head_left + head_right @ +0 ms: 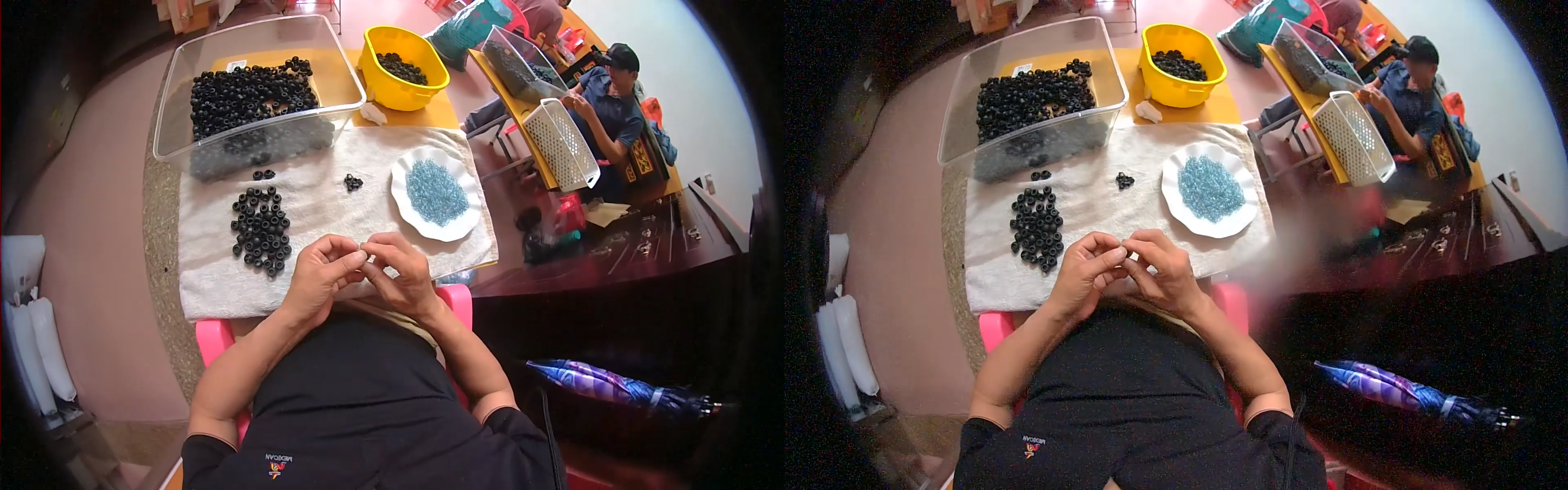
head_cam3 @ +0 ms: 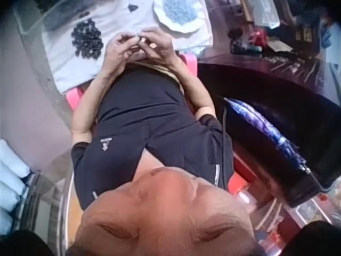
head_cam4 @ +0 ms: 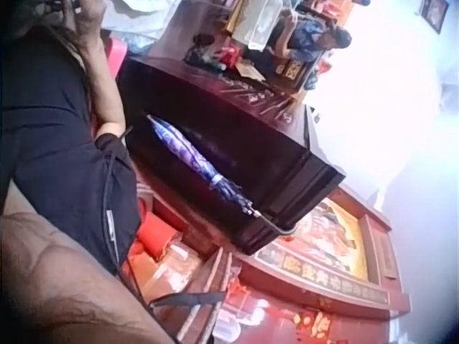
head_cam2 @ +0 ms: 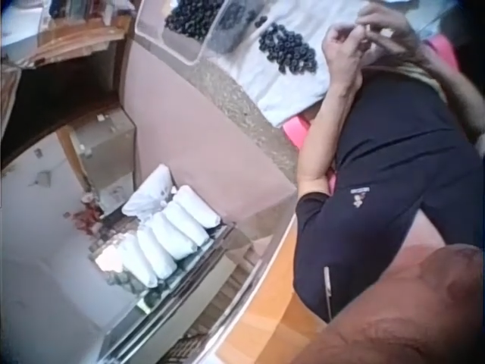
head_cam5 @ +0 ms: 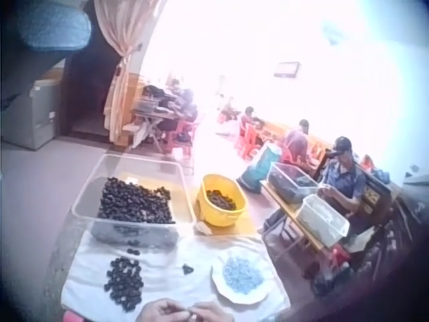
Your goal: Manually assembling small light-blue beads into black components at a workstation.
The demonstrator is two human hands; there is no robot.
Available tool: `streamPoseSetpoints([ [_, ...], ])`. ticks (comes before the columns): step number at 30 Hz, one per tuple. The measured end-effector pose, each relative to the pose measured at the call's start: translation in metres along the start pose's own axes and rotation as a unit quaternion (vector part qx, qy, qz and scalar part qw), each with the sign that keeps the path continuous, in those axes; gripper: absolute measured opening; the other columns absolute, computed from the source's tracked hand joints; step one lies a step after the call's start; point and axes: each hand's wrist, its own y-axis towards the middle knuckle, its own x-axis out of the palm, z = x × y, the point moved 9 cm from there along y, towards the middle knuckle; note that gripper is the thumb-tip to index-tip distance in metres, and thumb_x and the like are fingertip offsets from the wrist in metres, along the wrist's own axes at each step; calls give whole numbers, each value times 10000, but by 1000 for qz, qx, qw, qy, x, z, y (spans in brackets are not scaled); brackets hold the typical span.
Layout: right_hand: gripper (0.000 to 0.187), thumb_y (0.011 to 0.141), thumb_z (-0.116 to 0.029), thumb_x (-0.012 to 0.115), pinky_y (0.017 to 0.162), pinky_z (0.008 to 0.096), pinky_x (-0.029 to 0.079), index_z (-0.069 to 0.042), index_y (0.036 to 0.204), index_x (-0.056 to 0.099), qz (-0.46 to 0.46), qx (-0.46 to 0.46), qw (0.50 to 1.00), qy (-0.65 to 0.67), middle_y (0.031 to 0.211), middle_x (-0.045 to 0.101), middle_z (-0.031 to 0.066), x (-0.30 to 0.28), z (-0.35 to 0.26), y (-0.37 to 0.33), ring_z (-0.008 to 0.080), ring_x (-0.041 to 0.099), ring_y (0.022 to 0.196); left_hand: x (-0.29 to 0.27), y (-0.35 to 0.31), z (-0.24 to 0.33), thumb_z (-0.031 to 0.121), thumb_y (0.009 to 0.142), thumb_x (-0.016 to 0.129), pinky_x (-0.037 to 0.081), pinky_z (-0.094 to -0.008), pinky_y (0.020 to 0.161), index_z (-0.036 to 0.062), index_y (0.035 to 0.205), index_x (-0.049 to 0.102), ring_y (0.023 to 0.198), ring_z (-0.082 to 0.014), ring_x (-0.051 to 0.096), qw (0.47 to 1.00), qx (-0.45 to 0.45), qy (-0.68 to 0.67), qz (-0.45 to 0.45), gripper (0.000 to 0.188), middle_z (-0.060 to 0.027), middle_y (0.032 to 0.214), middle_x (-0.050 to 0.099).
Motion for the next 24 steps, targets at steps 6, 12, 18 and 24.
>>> streamPoseSetpoints([
  [6, 295, 801, 67, 690, 635, 295, 514, 5, 1085, 635, -2, -27, 1000, -15, 997, 621, 133, 1, 0, -1, 209, 631, 780, 2, -1, 2, 82, 893, 677, 551, -293, 771, 51, 991, 598, 827, -136, 651, 1000, 2, -3, 4, 129, -43, 921, 656],
  [12, 303, 804, 69, 684, 625, 298, 509, 3, 1093, 622, -7, -36, 999, -25, 984, 619, 141, -1, -3, 0, 224, 630, 757, 1, 0, 1, 94, 893, 692, 543, -260, 733, 67, 977, 615, 804, -105, 648, 1000, -1, 4, 10, 117, -20, 894, 669],
  [18, 259, 782, 34, 726, 617, 305, 519, 1, 1023, 640, -22, -27, 997, -65, 967, 628, 137, -18, 3, -6, 218, 646, 737, 0, -1, 1, 84, 887, 689, 550, -290, 749, 49, 986, 610, 834, -136, 649, 999, 3, 17, 29, 131, -47, 917, 662],
  [24, 259, 762, -46, 762, 705, 365, 537, -34, 1002, 665, 22, -4, 961, -274, 979, 653, 123, -82, 20, -13, 303, 656, 825, 0, -2, 2, 114, 883, 700, 545, -276, 750, 51, 969, 621, 823, -126, 646, 998, 8, 49, 31, 133, -56, 920, 678],
])
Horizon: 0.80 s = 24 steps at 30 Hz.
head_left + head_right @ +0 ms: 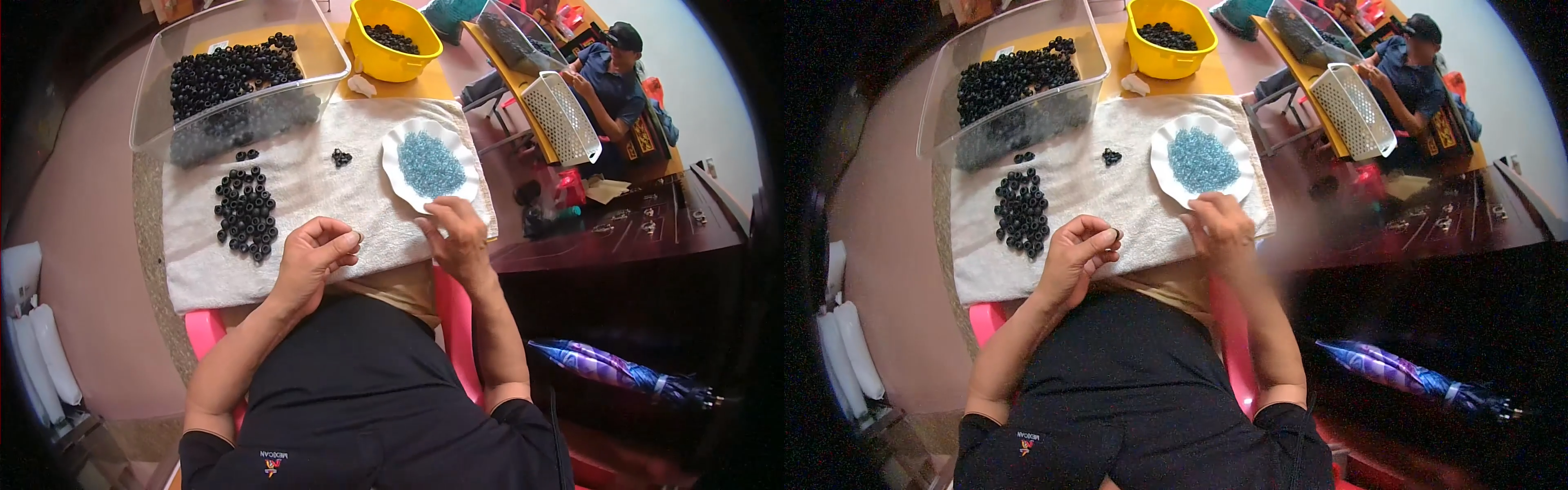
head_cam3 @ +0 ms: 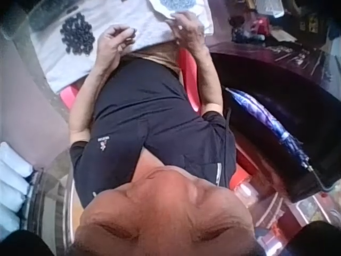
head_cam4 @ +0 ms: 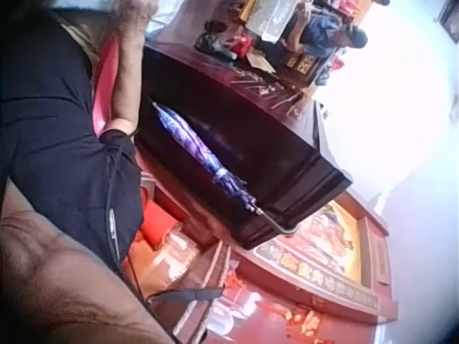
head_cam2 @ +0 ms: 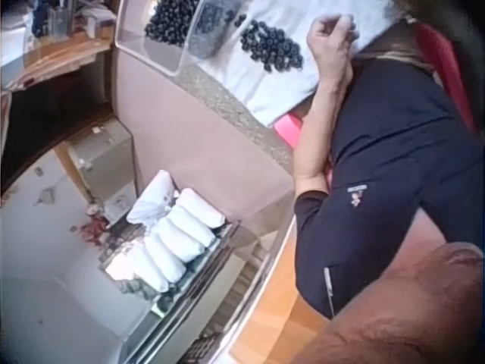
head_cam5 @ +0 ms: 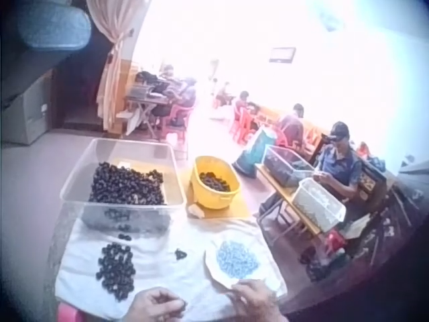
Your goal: Manually assembling small light-blue beads into black components at a workstation.
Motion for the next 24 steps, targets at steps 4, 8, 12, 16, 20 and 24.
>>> streamPoseSetpoints([
  [4, 360, 735, -213, 799, 803, 396, 506, -46, 1029, 677, -70, 43, 985, -154, 1029, 651, 107, -2, 21, 2, 303, 604, 962, 1, 0, -3, 122, 882, 702, 539, -268, 747, 51, 968, 621, 822, -120, 646, 1000, -4, 13, -7, 138, -51, 910, 681],
  [8, 383, 719, -221, 803, 800, 392, 498, -39, 1027, 669, -115, 31, 976, -183, 1012, 646, 104, 6, 22, 6, 301, 596, 941, 2, 0, -2, 110, 886, 695, 537, -267, 743, 47, 965, 620, 817, -120, 646, 1000, 4, 21, -10, 125, -54, 905, 682],
  [12, 381, 717, -228, 802, 792, 392, 494, -44, 1019, 662, -120, 29, 975, -183, 1000, 638, 98, 10, 25, 7, 298, 590, 933, 2, 0, -2, 103, 888, 692, 537, -269, 743, 44, 965, 621, 814, -120, 646, 1000, 8, 27, -10, 120, -57, 909, 683],
  [16, 374, 719, -225, 800, 793, 393, 494, -50, 1019, 661, -135, 33, 972, -187, 1008, 635, 98, 12, 28, 6, 300, 590, 935, 2, 0, -1, 98, 886, 694, 540, -264, 745, 43, 967, 622, 813, -114, 645, 999, 17, 25, -13, 121, -53, 911, 683],
  [20, 370, 722, -214, 798, 795, 397, 494, -49, 1023, 661, -113, 26, 978, -171, 1034, 633, 103, 12, 28, 7, 303, 589, 937, 2, 1, -2, 97, 885, 696, 541, -261, 744, 43, 967, 623, 811, -108, 642, 1000, 15, 24, -14, 122, -49, 909, 683],
  [24, 360, 725, -199, 796, 797, 398, 493, -41, 1019, 659, -114, 27, 980, -163, 1055, 630, 103, 11, 25, 10, 303, 587, 940, 1, 1, -2, 97, 885, 697, 542, -263, 743, 44, 969, 623, 811, -110, 643, 999, 17, 24, -15, 124, -50, 909, 683],
])
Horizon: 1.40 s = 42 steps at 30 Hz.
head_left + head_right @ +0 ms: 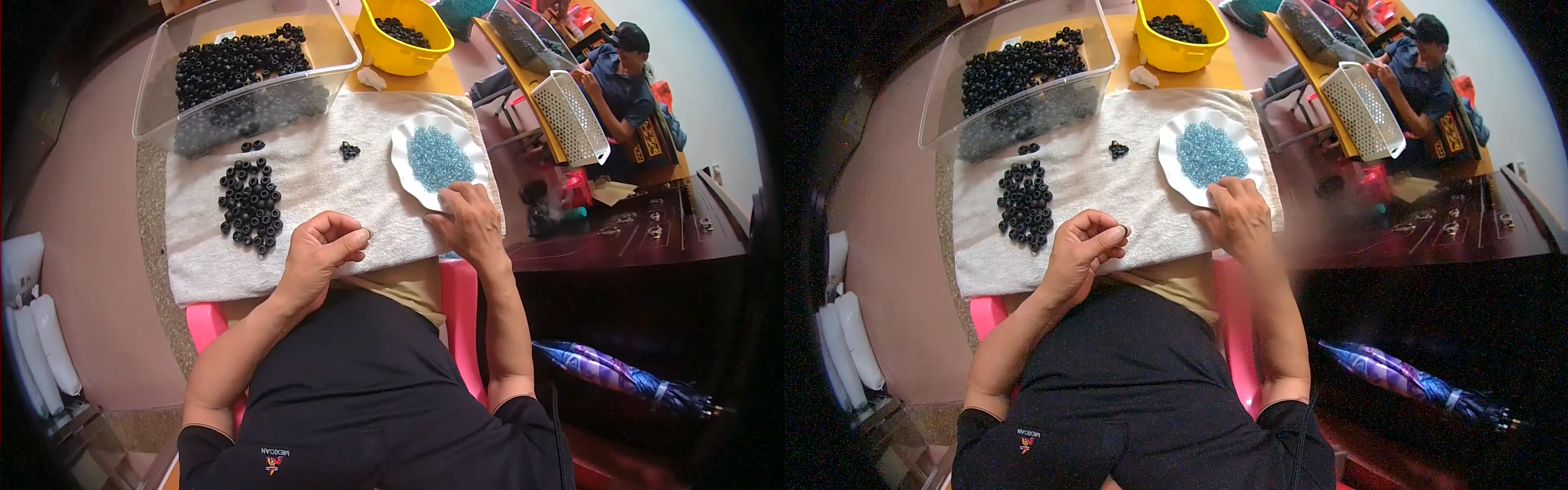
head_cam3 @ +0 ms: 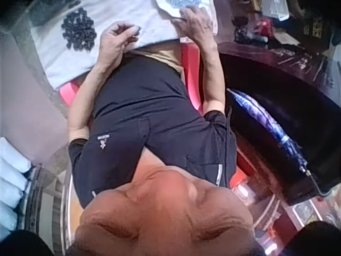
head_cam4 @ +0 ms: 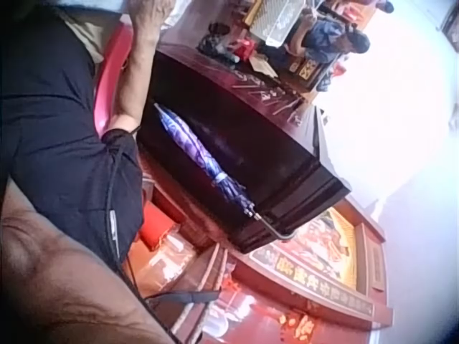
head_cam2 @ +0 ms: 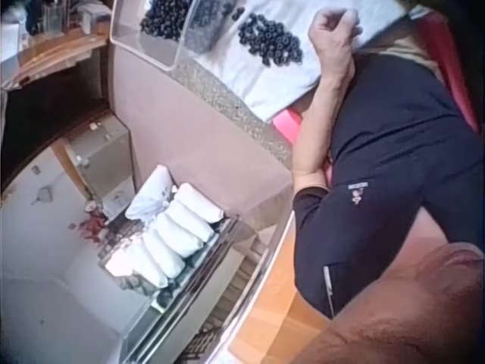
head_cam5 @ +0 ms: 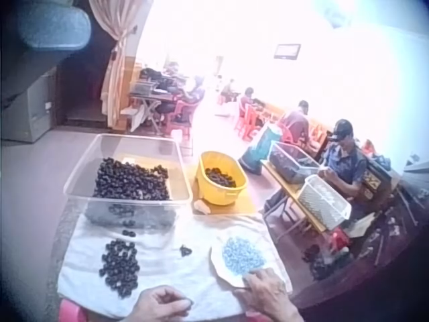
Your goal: Manually assembling small light-blue beads into black components at a workstation.
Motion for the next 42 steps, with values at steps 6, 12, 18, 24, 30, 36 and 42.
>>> streamPoseSetpoints([
  [6, 330, 710, -140, 795, 794, 389, 491, -43, 993, 657, -24, 0, 1000, 19, 1022, 623, 89, 5, 2, 0, 291, 584, 938, 0, 0, 0, 94, 883, 699, 543, -263, 742, 45, 975, 622, 809, -114, 643, 1000, 4, 0, -3, 129, -51, 904, 682],
  [12, 277, 685, -26, 758, 769, 379, 496, -54, 940, 654, 20, -27, 999, 40, 968, 618, 81, 5, 3, -5, 284, 593, 893, 0, 0, -1, 91, 887, 694, 537, -255, 739, 45, 962, 627, 801, -110, 642, 1000, 1, 5, -1, 110, -47, 897, 682],
  [18, 246, 677, 1, 743, 728, 377, 505, -66, 894, 648, 62, -53, 996, 43, 902, 624, 79, 4, 4, -10, 281, 608, 842, 1, -1, -1, 89, 889, 689, 534, -253, 731, 41, 960, 626, 787, -108, 638, 1000, 1, 5, 2, 106, -46, 888, 678],
  [24, 208, 692, 22, 718, 678, 373, 514, -58, 870, 645, 95, -73, 991, 57, 830, 634, 83, -2, -2, -11, 282, 625, 786, 0, 0, -2, 90, 891, 685, 533, -253, 726, 40, 969, 620, 772, -107, 632, 1000, -2, 10, 3, 114, -46, 880, 670],
  [30, 172, 714, 47, 697, 673, 367, 518, -37, 853, 639, 82, -77, 990, 86, 830, 642, 98, -4, -5, -10, 284, 634, 776, 1, -1, 1, 102, 875, 710, 514, -225, 691, 36, 977, 647, 736, -78, 611, 1000, 1, -13, 15, 137, -19, 832, 665],
  [36, 149, 772, 55, 698, 690, 347, 528, -14, 897, 655, 104, -47, 984, 137, 867, 659, 124, -7, -6, -8, 276, 654, 787, 3, -2, 0, 110, 895, 690, 539, -236, 716, 26, 1035, 654, 759, -84, 620, 1000, -3, -15, 3, 167, -23, 853, 663],
  [42, 175, 802, 71, 685, 700, 303, 522, 4, 962, 665, 120, -6, 959, 255, 900, 671, 127, -12, -19, -4, 236, 665, 812, 3, -1, -8, 122, 927, 658, 560, -256, 745, 35, 1005, 637, 811, -101, 642, 999, -21, -20, -16, 119, -30, 887, 663],
])
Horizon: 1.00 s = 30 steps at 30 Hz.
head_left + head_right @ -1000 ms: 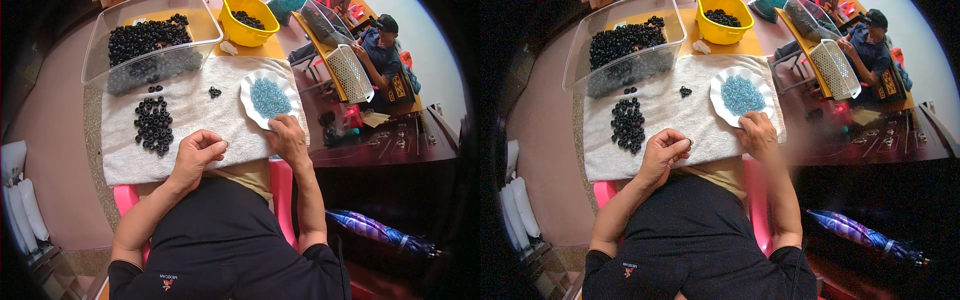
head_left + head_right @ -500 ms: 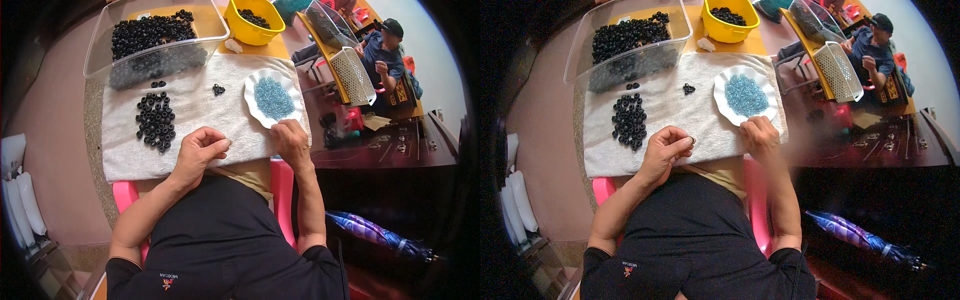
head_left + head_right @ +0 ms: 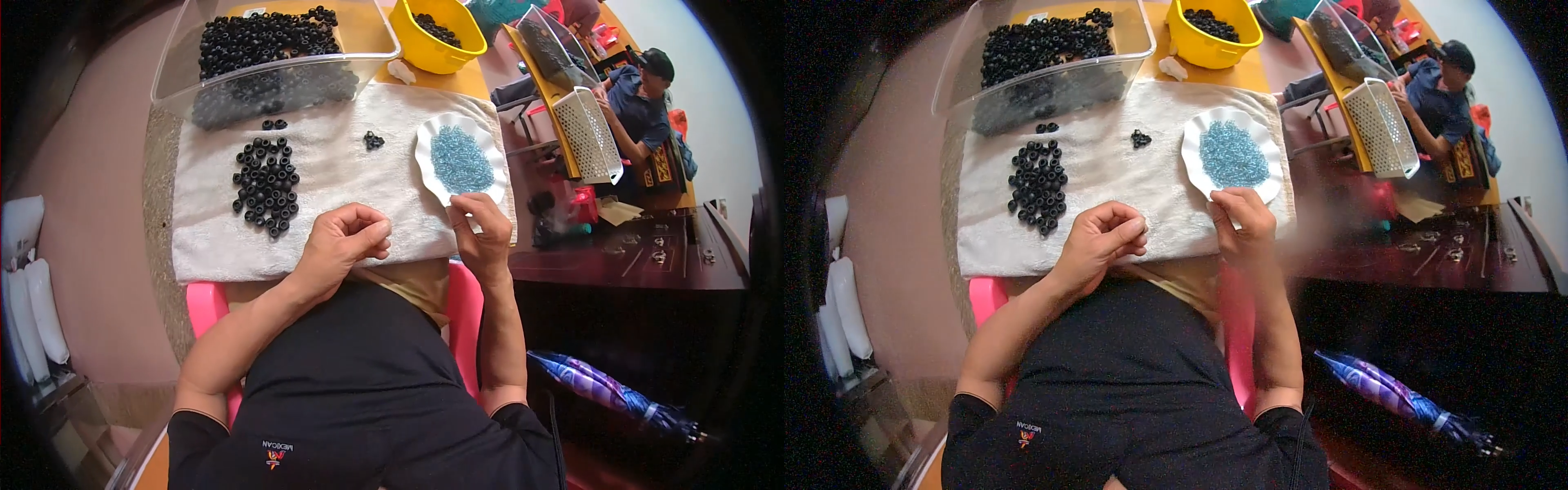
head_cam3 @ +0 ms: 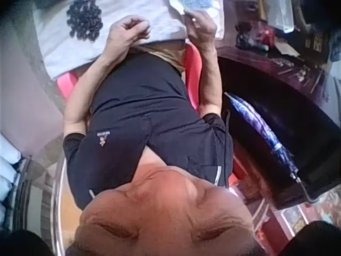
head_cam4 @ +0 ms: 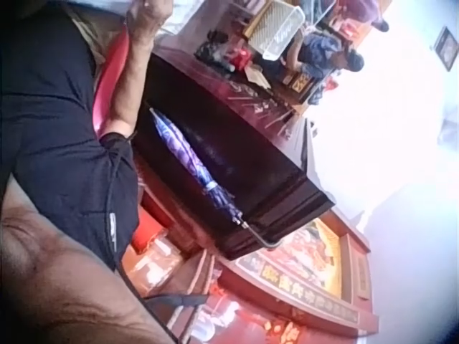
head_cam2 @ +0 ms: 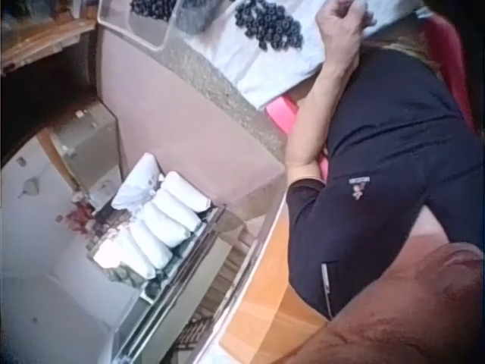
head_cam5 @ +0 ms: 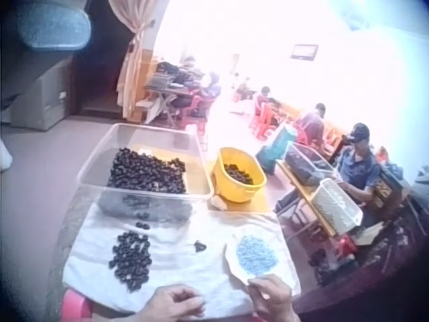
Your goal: Manually assembling small light-blue beads into black components at a workstation.
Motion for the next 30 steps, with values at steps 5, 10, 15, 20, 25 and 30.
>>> streamPoseSetpoints([
  [5, 175, 805, 79, 682, 701, 289, 522, 8, 964, 666, 12, -13, 1000, -4, 898, 674, 121, 7, -3, 9, 211, 664, 812, -4, 3, 0, 124, 918, 678, 557, -229, 705, 11, 975, 642, 734, -82, 622, 1000, -4, 0, 10, 132, -26, 837, 647],
  [10, 170, 805, 93, 673, 701, 276, 520, 13, 955, 664, -18, -2, 1000, 17, 894, 674, 111, 14, -5, 9, 193, 661, 788, -7, 6, 5, 119, 910, 688, 560, -227, 692, 10, 957, 647, 729, -82, 621, 1000, 14, -6, 20, 126, -30, 838, 651],
  [15, 139, 813, 60, 678, 652, 292, 520, 8, 941, 662, -71, -29, 997, 2, 880, 665, 131, 40, -12, 15, 231, 666, 735, -10, 6, 3, 107, 909, 685, 557, -225, 686, 12, 954, 647, 727, -79, 618, 999, 13, -6, 39, 112, -26, 831, 651],
  [20, 137, 801, 26, 686, 658, 327, 531, -9, 931, 663, -112, -57, 992, -16, 885, 672, 129, 70, -21, 32, 283, 672, 752, -11, 6, 4, 97, 913, 675, 551, -230, 679, 13, 951, 648, 718, -75, 607, 999, 23, -8, 38, 96, -25, 820, 648],
  [25, 150, 800, -17, 684, 667, 371, 527, -33, 949, 672, -132, -45, 988, -64, 873, 669, 120, 72, -23, 30, 313, 668, 762, -14, 6, 8, 100, 916, 672, 545, -234, 675, 10, 943, 647, 714, -78, 603, 998, 33, -14, 43, 98, -25, 809, 645],
  [30, 135, 812, -31, 677, 666, 381, 521, -30, 946, 663, -158, 20, 982, -106, 896, 659, 121, 55, -9, -2, 313, 662, 742, -18, 5, 14, 105, 911, 679, 540, -232, 677, 13, 934, 647, 716, -85, 608, 996, 46, -5, 76, 101, -31, 812, 650],
])
